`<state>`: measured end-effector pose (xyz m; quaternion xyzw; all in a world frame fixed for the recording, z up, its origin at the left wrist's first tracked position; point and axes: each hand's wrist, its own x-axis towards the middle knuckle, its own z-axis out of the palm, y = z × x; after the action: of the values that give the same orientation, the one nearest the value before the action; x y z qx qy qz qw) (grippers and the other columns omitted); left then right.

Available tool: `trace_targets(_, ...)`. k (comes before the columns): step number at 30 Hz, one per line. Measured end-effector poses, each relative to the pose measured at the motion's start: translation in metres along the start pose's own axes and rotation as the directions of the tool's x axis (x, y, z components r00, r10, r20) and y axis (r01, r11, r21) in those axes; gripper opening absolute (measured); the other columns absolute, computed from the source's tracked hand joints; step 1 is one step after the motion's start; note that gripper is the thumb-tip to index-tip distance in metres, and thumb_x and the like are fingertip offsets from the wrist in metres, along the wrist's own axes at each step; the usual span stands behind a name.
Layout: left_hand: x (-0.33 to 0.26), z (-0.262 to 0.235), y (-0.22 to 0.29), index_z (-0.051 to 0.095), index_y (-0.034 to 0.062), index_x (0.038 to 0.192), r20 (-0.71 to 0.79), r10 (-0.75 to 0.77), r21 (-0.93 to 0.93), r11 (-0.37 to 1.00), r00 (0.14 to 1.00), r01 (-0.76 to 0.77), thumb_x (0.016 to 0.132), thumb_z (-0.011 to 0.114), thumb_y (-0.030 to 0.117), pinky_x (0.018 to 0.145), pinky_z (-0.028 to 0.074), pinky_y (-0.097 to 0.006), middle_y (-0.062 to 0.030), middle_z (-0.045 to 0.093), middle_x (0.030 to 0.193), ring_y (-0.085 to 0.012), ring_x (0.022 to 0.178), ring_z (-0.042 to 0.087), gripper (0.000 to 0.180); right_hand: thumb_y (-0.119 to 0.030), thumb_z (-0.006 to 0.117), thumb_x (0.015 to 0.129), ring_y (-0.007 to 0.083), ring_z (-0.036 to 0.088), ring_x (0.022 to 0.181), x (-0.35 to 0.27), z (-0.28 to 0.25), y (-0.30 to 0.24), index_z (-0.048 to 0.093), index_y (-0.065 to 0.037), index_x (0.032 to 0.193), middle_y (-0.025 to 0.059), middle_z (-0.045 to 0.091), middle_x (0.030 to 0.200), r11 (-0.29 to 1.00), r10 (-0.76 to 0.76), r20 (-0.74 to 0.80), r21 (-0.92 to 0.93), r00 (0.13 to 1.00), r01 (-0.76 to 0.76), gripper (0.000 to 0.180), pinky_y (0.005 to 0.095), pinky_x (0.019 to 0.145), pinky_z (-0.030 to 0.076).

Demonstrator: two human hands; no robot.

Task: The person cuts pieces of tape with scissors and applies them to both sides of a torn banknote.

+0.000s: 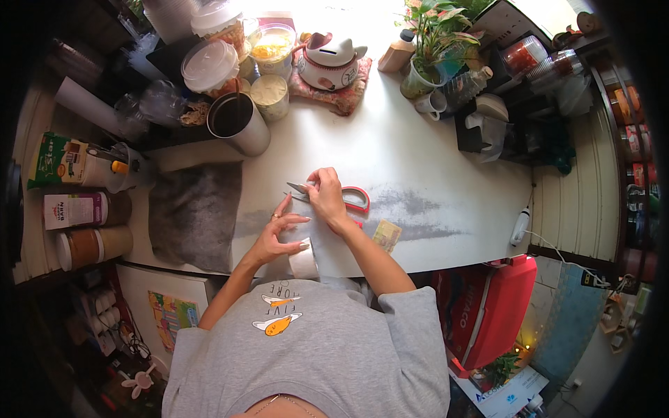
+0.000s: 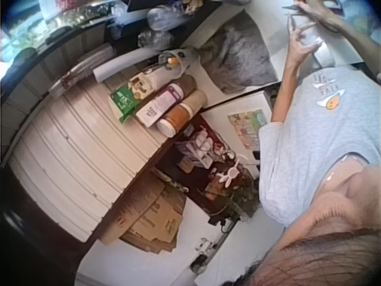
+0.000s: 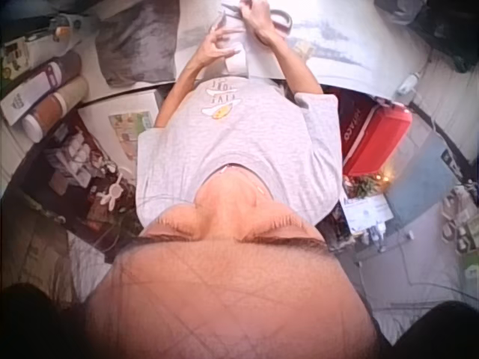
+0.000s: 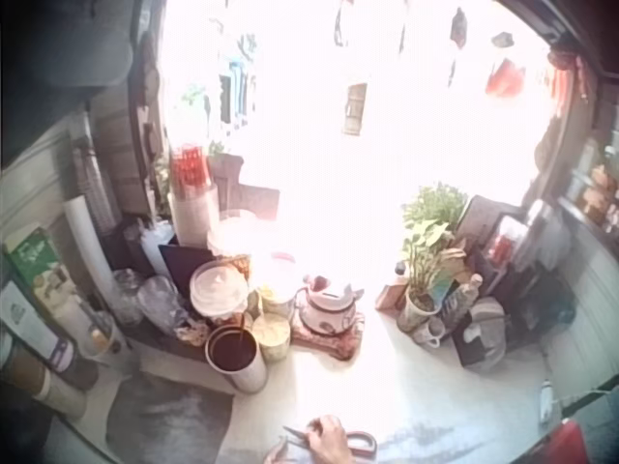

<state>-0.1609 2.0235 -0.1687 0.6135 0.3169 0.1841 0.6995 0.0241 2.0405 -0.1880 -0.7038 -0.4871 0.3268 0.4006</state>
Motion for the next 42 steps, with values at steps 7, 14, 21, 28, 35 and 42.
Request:
trace_targets(7, 0.001, 0.001, -0.008, 0.064, 0.0182, 0.116, -0.024, 0.005, -0.025, 1.0, 1.0, -0.005, 0.068, 0.079, 0.02, 0.096, 0.037, -0.039, -0.0101, 0.057, 0.122, -0.0252, 0.143, 0.006, 0.05, -0.006, 0.072, 0.071, 0.021, 0.054, 0.073, 0.005, -0.002, 0.005, 0.061, 0.001, 0.078, 0.0126, 0.052, 0.086, 0.998, 0.067, 0.016, 0.006, 0.998, -0.067, 0.014, 0.0321, 0.068, 0.046)
trace_targets(14, 0.0, 0.001, -0.005, 0.064, 0.0174, 0.116, -0.025, 0.002, -0.01, 1.0, 1.0, -0.002, 0.068, 0.078, 0.019, 0.097, 0.037, -0.039, -0.0108, 0.054, 0.126, -0.0252, 0.144, 0.006, 0.05, -0.013, 0.074, 0.071, 0.0266, 0.056, 0.082, 0.029, -0.02, 0.007, 0.062, -0.003, 0.078, 0.0136, 0.054, 0.088, 0.946, 0.107, -0.075, -0.299, 0.991, -0.125, 0.017, 0.0368, 0.072, 0.046)
trace_targets(21, 0.0, 0.002, -0.004, 0.064, 0.0171, 0.116, -0.038, 0.015, -0.014, 1.0, 0.999, -0.016, 0.068, 0.078, 0.019, 0.098, 0.036, -0.041, -0.0107, 0.054, 0.125, -0.0255, 0.144, 0.005, 0.05, -0.012, 0.076, 0.067, 0.0192, 0.055, 0.07, 0.039, -0.027, 0.009, 0.062, -0.005, 0.076, 0.0068, 0.055, 0.078, 0.968, 0.131, -0.138, -0.196, 0.982, -0.157, 0.018, 0.0323, 0.063, 0.046)
trace_targets(28, 0.002, 0.001, -0.01, 0.064, 0.018, 0.117, -0.012, 0.007, 0.003, 1.0, 1.0, -0.007, 0.068, 0.078, 0.021, 0.097, 0.037, -0.04, -0.0149, 0.042, 0.138, -0.0256, 0.143, 0.007, 0.051, -0.014, 0.073, 0.07, 0.0176, 0.054, 0.064, 0.04, -0.057, 0.017, 0.066, -0.004, 0.082, 0.0059, 0.056, 0.068, 0.992, 0.125, -0.078, 0.004, 0.989, -0.125, 0.017, 0.0314, 0.063, 0.046)
trace_targets(35, 0.0, 0.002, -0.004, 0.064, 0.0211, 0.115, -0.071, 0.024, 0.038, 0.999, 0.997, -0.022, 0.067, 0.079, 0.024, 0.094, 0.038, -0.036, -0.0203, 0.012, 0.152, -0.0259, 0.141, 0.016, 0.051, 0.002, 0.056, 0.072, 0.0348, 0.056, 0.09, -0.029, -0.092, 0.012, 0.045, -0.004, 0.115, 0.0163, 0.057, 0.093, 0.766, -0.064, 0.425, -0.559, 0.903, 0.318, 0.045, 0.0408, 0.081, 0.047)
trace_targets(42, 0.001, 0.001, -0.007, 0.064, 0.0198, 0.115, -0.098, 0.089, 0.127, 0.989, 0.991, -0.076, 0.065, 0.08, 0.023, 0.092, 0.039, -0.036, -0.0156, 0.016, 0.152, -0.0237, 0.137, 0.023, 0.053, -0.003, 0.061, 0.072, 0.0379, 0.056, 0.095, -0.031, -0.095, 0.01, 0.044, -0.002, 0.111, 0.0198, 0.056, 0.097, 0.827, -0.002, 0.514, -0.481, 0.858, 0.291, 0.042, 0.0433, 0.081, 0.047)
